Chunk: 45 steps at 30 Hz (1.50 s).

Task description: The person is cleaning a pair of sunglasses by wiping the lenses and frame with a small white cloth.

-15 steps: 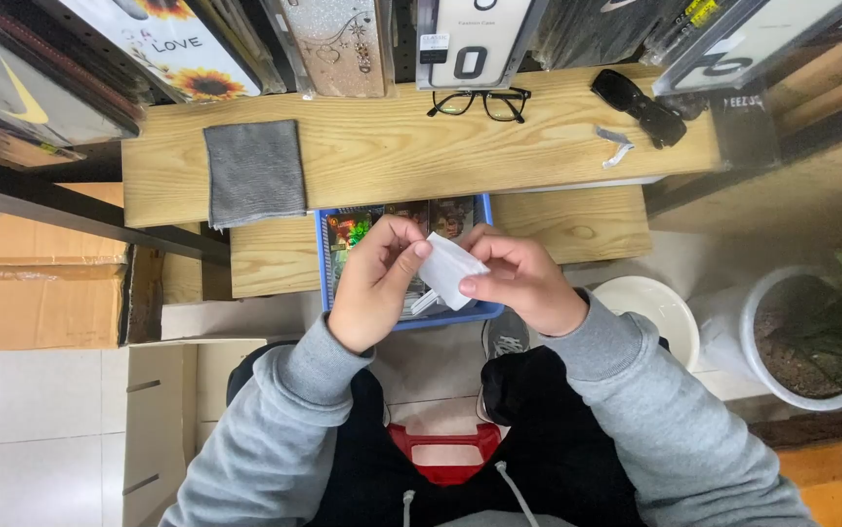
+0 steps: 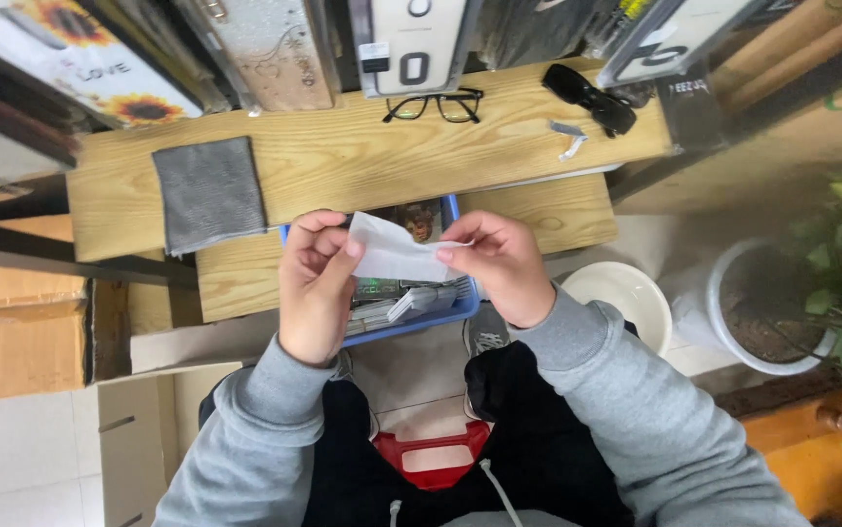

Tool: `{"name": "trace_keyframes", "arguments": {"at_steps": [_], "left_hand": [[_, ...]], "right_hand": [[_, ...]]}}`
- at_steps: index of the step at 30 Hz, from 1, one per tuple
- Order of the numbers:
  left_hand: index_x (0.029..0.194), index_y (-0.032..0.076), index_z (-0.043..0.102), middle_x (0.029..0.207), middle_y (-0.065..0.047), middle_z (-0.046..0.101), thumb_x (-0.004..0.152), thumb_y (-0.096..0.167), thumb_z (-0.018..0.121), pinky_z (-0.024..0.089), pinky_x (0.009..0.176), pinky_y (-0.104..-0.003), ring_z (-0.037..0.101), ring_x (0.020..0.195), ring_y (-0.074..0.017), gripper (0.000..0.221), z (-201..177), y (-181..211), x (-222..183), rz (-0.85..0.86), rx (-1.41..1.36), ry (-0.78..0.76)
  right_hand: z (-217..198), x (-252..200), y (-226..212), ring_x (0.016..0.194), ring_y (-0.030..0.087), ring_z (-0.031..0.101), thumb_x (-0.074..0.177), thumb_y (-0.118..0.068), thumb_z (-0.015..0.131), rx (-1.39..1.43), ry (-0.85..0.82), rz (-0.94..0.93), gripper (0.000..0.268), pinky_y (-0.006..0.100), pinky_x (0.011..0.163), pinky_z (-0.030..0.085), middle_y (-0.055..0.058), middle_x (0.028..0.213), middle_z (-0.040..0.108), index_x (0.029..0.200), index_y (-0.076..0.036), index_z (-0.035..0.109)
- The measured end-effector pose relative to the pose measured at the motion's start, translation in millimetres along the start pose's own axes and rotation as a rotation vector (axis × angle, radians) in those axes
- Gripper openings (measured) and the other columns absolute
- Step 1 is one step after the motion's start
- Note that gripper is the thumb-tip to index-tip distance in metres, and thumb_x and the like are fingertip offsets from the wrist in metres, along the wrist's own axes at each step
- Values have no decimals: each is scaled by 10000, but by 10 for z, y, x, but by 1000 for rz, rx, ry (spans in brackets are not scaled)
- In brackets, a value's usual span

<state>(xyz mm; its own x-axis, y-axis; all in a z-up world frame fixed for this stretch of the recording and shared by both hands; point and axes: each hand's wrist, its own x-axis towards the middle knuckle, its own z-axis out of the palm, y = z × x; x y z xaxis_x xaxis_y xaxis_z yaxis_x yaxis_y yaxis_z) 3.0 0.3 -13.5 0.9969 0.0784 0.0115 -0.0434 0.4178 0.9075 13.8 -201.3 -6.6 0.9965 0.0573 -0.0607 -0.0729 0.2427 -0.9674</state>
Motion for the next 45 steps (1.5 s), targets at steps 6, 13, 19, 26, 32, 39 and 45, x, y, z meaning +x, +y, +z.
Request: {"name": "trace_keyframes", "arguments": {"at_steps": [6, 13, 19, 26, 32, 39, 45], "left_hand": [[1078, -81, 625, 922, -222, 699, 757, -120, 717, 631, 751, -399, 711, 825, -287, 336, -101, -212, 30, -220, -48, -68], [931, -17, 668, 761, -80, 659, 728, -90, 782, 574, 631, -233, 644, 688, -99, 244, -145, -125, 80, -76, 72, 106], [1055, 6, 679, 763, -76, 593, 729, -81, 792, 526, 636, -229, 580, 715, -109, 356, -32, 83, -20, 95, 541, 56], [1197, 92, 628, 794, 10, 642, 754, -63, 698, 554, 675, -262, 635, 700, -122, 474, -108, 83, -9, 395, 1052, -397], [1157, 97, 649, 774, 1, 608, 779, -19, 745, 553, 667, -252, 605, 675, -122, 406, -131, 32, 7, 370, 1023, -423], [1144, 89, 685, 801, -8, 621, 791, 48, 767, 557, 675, -254, 624, 712, -127, 365, -186, -61, 35, 316, 1043, -434], [1056, 104, 725, 804, -14, 645, 768, 72, 782, 511, 657, -264, 601, 681, -134, 296, -168, -52, 14, 269, 1014, -406]], "right_hand": [[-64, 40, -142, 704, 66, 572, 799, -31, 752, -110, -135, -57, 180, 180, 625, 487, 122, 762, 692, 954, 50, 708], [-446, 346, -167, 712, 176, 720, 802, 10, 740, -81, -72, -57, 159, 266, 698, 596, 153, 791, 712, 950, 48, 697], [-1386, 1054, 4, 815, 210, 688, 813, -71, 684, -874, 480, -420, 144, 322, 738, 519, 33, 811, 711, 898, -176, 733], [-1956, 1526, 392, 1020, 352, 497, 815, -339, 797, -1609, 681, -276, 348, 527, 750, 405, 116, 1046, 598, 1083, -129, 720], [-1980, 1655, 473, 990, 350, 441, 738, -286, 791, -1745, 718, -273, 209, 503, 746, 360, 94, 1065, 569, 914, -173, 776], [-1939, 1435, 146, 1042, 284, 534, 863, -191, 750, -1571, 718, -268, 171, 537, 870, 337, 98, 1131, 681, 1024, -135, 754], [-1853, 1063, -69, 924, 243, 570, 846, -177, 800, -1590, 737, -400, 157, 457, 829, 361, 25, 979, 697, 997, -162, 759]]}}
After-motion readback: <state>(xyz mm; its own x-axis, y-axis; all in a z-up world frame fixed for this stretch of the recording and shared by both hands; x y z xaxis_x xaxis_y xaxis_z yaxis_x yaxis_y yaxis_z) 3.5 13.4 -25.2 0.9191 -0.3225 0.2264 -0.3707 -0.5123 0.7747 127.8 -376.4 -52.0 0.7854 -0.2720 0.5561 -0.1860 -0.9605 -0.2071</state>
